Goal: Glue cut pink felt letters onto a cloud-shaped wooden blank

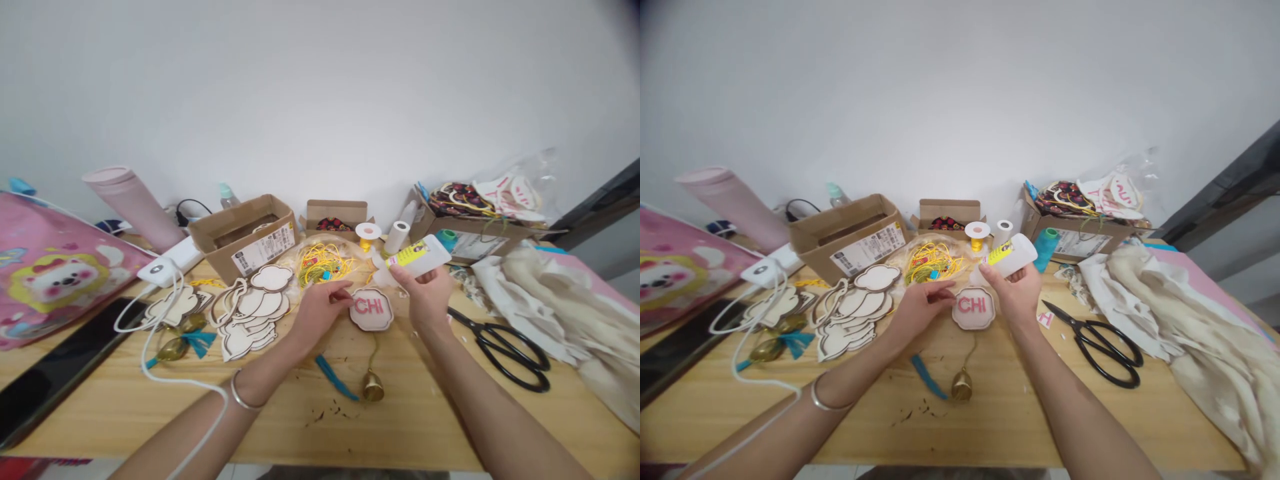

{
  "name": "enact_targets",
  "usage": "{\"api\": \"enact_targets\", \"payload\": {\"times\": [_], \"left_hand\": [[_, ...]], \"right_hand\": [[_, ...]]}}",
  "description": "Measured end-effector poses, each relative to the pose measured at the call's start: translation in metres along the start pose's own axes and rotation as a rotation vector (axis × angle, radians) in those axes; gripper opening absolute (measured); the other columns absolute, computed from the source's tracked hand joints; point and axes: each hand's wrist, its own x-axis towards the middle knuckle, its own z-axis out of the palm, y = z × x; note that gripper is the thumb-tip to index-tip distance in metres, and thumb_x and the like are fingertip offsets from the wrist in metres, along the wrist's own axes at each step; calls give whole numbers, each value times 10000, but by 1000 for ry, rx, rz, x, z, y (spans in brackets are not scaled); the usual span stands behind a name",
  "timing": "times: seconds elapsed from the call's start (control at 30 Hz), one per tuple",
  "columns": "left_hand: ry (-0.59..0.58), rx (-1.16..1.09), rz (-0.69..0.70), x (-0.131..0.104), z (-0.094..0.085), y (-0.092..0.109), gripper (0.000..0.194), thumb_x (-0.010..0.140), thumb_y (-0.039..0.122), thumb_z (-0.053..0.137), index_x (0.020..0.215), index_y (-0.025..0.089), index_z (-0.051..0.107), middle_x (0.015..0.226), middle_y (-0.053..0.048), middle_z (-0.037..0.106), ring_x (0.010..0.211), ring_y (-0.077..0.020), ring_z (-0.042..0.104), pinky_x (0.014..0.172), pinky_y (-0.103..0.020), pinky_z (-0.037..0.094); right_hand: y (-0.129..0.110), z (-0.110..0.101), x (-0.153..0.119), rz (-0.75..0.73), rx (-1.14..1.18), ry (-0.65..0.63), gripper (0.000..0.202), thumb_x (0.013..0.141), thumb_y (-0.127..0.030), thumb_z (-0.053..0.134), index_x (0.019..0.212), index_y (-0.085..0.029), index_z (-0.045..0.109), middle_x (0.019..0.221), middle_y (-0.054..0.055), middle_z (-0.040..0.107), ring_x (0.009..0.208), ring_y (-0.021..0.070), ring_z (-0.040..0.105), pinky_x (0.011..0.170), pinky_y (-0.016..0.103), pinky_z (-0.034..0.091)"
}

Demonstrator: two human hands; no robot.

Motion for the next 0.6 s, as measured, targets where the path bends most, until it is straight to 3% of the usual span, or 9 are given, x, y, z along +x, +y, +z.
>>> {"api": "enact_targets", "payload": {"times": [0.23, 0.37, 0.6], "left_hand": [[30, -24, -22, 0, 7, 1, 284, 704, 187, 636, 984, 146, 665, 826, -39, 725, 760, -179, 664, 788, -314, 496], [65, 12, 11, 3, 4, -3, 235, 746, 256, 597, 936, 148, 683, 927, -54, 707, 838, -198, 657, 821, -338, 490], [33, 54, 75, 3, -3, -17, 227, 784, 273, 553, 929, 156, 683, 918, -40, 712, 849, -189, 655, 822, -332, 494]], "right_hand": [[-2, -3, 3, 3, 55, 14, 433, 480, -358, 789, 812, -167, 587, 808, 58, 696, 727, 220, 652, 658, 371, 537], [-3, -3, 4, 7, 88, 12, 401, 474, -347, 794, 773, -183, 583, 794, 49, 694, 716, 221, 653, 652, 381, 541], [-2, -4, 5, -5, 96, 9, 387, 485, -331, 794, 782, -192, 589, 783, 39, 690, 704, 211, 654, 633, 368, 548]]}}
